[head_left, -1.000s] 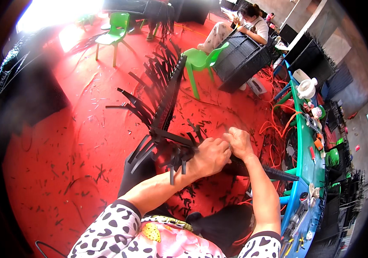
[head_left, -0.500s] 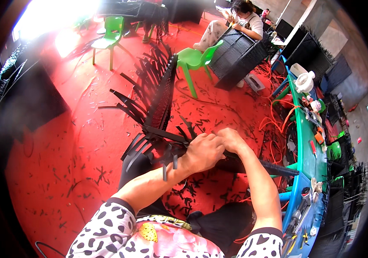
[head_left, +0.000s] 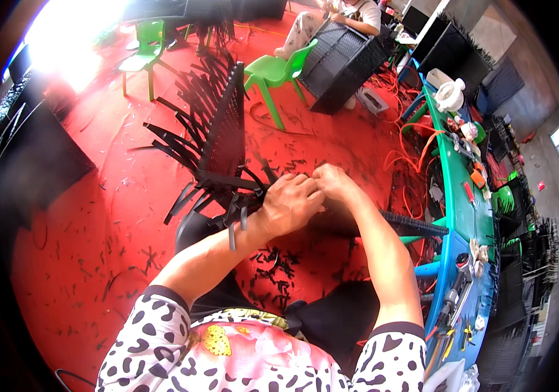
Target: The person assembles a wicker chair by using a nail gun to secure plastic strips, cutting excess material with pliers, hammering components, and threading strips through the frame by hand.
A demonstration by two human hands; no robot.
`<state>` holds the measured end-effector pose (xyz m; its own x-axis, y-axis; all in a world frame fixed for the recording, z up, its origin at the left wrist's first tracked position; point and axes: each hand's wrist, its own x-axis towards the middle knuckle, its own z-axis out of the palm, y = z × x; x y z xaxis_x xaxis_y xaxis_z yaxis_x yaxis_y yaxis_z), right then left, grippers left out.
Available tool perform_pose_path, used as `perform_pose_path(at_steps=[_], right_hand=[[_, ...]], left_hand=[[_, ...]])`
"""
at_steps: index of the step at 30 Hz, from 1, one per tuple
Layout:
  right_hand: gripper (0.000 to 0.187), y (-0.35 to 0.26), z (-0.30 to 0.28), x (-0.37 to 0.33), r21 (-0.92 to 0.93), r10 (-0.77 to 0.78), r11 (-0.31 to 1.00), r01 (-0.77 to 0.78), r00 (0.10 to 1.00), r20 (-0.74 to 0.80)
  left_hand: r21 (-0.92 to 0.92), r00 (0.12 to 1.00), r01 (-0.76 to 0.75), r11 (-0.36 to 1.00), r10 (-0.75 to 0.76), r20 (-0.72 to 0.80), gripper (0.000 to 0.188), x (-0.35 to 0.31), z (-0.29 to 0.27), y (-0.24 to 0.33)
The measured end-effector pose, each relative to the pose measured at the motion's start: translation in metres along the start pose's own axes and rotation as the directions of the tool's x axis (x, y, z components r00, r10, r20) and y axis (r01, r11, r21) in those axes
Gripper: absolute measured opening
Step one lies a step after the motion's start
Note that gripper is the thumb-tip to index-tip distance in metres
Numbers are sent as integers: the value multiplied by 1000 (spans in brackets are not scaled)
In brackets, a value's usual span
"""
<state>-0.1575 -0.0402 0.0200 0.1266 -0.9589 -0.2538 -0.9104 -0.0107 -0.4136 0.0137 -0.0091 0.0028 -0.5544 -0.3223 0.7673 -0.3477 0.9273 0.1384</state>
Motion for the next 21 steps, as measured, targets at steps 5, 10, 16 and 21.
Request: perform_pose_path(at_steps=[5,10,16,21], right_hand=[[20,6,0,11,-145,-191,972,185,981,-28],[28,-1,-4,7,18,33,999,-34,998,50],[25,-1,-2,6,-11,67,998,-67,996,55],[25,-4,-5,0,0,76,997,-76,997,-9]], left_hand=[[-26,995,-92,995,93,29,24,-1,-1,-14],[-103,987,-115,988,125,99,30,3,-7,-12],[-106,983,-126,986,139,118,31,1,-7,-11],[-113,983,-110,988,125,138,29,4,-8,-9]])
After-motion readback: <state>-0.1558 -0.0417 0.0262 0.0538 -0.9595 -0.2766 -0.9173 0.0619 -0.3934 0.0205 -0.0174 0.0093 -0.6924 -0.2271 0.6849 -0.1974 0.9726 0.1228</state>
